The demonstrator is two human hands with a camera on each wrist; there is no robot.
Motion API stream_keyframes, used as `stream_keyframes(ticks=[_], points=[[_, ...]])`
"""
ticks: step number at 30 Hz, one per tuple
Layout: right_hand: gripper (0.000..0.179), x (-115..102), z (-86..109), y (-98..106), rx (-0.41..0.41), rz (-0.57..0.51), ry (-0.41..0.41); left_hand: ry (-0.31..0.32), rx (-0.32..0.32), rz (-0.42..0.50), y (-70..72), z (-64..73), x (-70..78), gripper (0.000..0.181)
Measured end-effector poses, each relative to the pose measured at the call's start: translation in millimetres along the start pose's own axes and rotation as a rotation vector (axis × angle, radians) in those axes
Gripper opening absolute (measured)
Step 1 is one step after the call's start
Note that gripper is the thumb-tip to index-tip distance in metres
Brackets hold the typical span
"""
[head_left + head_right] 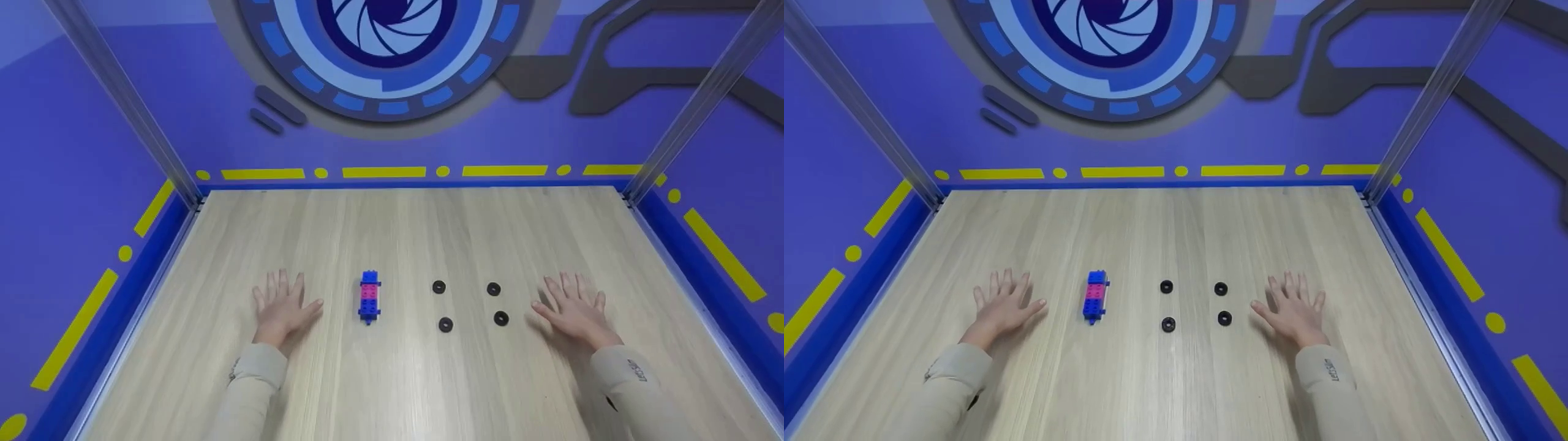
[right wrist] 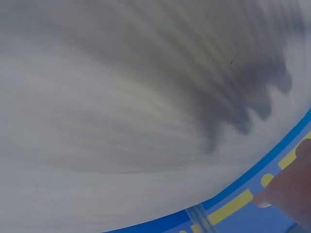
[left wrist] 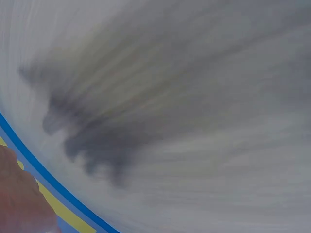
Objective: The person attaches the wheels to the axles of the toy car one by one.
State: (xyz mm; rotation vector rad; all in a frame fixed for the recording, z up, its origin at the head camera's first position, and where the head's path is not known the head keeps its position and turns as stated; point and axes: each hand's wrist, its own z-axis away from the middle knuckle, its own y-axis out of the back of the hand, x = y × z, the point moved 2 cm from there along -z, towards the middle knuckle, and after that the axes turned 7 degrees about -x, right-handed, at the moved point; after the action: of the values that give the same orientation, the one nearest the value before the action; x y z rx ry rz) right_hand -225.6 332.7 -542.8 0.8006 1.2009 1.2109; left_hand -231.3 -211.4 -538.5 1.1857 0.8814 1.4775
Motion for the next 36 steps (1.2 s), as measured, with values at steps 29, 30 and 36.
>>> stream_keyframes(ticks=[29, 30, 36], points=[[0.084, -71.8, -8.1, -28.0, 0.086, -0.04, 0.207, -0.176, 0.039, 0.097, -15.0, -11.0, 95.8, 0.079], [0.084, -74.1, -7.6, -28.4, 0.091, -0.055, 0.221, -0.173, 0.028, 0.136, -15.2, -11.6, 99.4, 0.08], [0.082, -81.7, -6.7, -29.6, 0.077, -0.254, 0.244, -0.153, -0.053, 0.461, -15.4, -14.5, 114.7, 0.081]])
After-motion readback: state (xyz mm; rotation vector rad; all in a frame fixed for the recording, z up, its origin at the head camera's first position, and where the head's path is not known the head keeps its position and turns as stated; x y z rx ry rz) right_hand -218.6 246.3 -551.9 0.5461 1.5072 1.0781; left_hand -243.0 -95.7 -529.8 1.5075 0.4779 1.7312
